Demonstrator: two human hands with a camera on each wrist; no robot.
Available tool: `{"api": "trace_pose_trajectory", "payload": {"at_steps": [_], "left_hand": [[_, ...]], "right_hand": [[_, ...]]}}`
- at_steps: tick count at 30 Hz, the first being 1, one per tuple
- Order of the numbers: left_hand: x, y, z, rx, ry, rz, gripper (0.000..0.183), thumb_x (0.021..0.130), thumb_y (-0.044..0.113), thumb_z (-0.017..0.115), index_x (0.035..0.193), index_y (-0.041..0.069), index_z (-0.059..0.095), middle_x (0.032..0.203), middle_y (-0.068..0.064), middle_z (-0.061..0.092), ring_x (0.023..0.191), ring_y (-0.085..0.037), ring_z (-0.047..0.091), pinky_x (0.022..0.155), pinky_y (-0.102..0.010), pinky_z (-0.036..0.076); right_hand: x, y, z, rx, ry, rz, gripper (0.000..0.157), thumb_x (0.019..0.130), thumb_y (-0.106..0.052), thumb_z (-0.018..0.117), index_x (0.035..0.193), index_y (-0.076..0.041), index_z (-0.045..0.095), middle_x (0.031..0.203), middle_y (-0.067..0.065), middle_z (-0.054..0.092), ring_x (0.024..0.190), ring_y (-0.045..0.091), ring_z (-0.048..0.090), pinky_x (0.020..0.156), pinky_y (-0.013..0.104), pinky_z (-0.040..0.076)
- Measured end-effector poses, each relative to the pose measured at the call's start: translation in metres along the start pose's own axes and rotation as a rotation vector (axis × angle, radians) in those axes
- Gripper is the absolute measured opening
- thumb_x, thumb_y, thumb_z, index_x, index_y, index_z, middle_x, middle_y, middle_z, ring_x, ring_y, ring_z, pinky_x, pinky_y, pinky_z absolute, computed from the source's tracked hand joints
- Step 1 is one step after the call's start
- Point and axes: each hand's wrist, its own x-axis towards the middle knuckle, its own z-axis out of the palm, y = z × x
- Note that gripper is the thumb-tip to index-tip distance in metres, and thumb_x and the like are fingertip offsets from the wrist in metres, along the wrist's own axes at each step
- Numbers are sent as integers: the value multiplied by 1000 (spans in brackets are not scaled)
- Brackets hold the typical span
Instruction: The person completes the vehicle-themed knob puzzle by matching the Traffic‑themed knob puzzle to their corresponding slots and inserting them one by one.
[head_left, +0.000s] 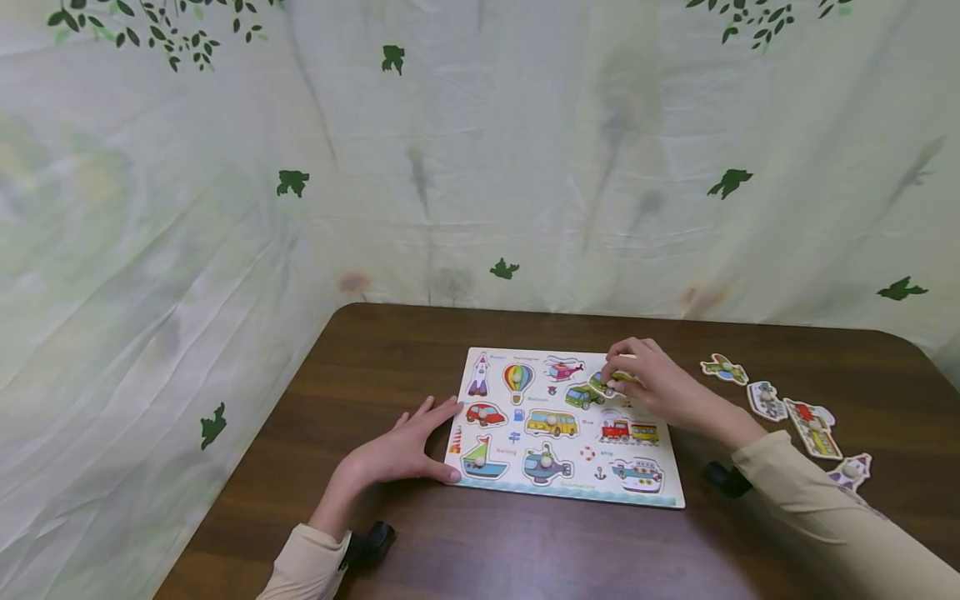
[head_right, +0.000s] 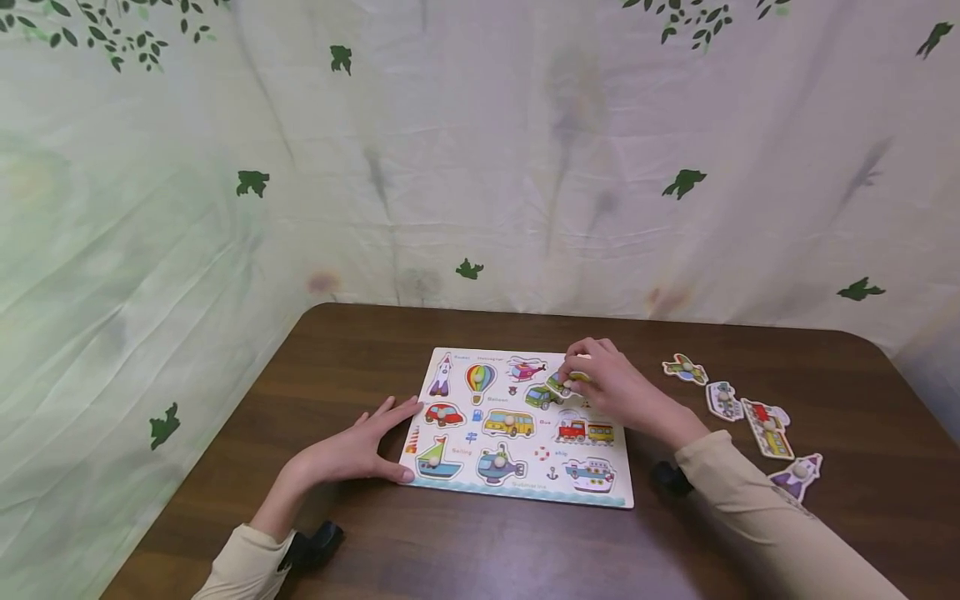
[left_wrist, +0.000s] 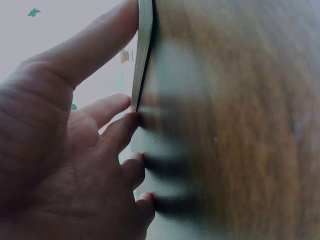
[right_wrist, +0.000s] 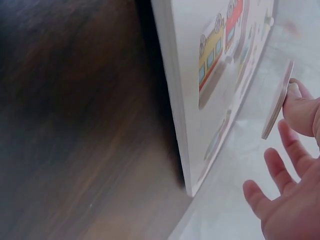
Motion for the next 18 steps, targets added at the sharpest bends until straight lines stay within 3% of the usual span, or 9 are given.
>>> {"api": "trace_pose_trajectory", "payload": {"at_steps": [18], "left_hand": [[1,0,0,17,-8,1,100,75,42,84,155,14,31,161,-4,24,149,-33,2,115,-60,0]], "right_hand": [[16,-1,17,33,-61,-35,23,87,0,72,93,-23,72,116,5,56,109,28,45,84,46,36]]}}
